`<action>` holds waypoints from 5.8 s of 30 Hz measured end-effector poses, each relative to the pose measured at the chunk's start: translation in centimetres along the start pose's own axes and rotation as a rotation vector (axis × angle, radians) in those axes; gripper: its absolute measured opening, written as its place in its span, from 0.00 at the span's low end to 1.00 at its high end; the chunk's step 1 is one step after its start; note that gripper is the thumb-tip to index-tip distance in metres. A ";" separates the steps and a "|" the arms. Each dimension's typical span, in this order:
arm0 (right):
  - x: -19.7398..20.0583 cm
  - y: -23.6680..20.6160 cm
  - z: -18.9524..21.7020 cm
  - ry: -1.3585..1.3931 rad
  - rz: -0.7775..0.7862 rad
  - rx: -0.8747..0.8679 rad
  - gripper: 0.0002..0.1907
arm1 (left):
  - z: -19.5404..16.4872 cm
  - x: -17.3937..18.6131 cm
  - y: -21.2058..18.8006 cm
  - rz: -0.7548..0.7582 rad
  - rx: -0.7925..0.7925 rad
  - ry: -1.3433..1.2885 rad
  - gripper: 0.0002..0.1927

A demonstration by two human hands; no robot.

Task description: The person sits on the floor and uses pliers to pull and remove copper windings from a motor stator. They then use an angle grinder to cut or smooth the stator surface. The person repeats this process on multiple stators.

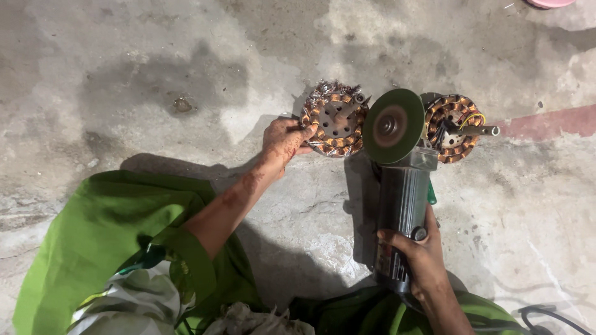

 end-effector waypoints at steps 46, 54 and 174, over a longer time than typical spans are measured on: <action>0.1 0.5 0.2 -0.133 0.007 0.004 0.55 | 0.9 -0.3 -1.0 -0.008 -0.144 -0.035 0.16; 0.1 0.5 0.4 -0.154 -0.005 -0.015 0.57 | 1.1 -0.2 -0.7 -0.019 -0.132 -0.065 0.16; 14.9 8.3 -9.4 0.718 -0.454 -0.016 0.22 | 7.4 -27.7 -15.1 1.219 -1.567 1.595 0.09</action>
Point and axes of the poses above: each hand's wrist, its own y-axis towards the middle knuckle, its own x-axis out of the back of the hand, z = x × y, the point moved 6 cm from there along y, towards the middle knuckle, and after that the axes turned 6 degrees about -y, right-handed, at the moved point
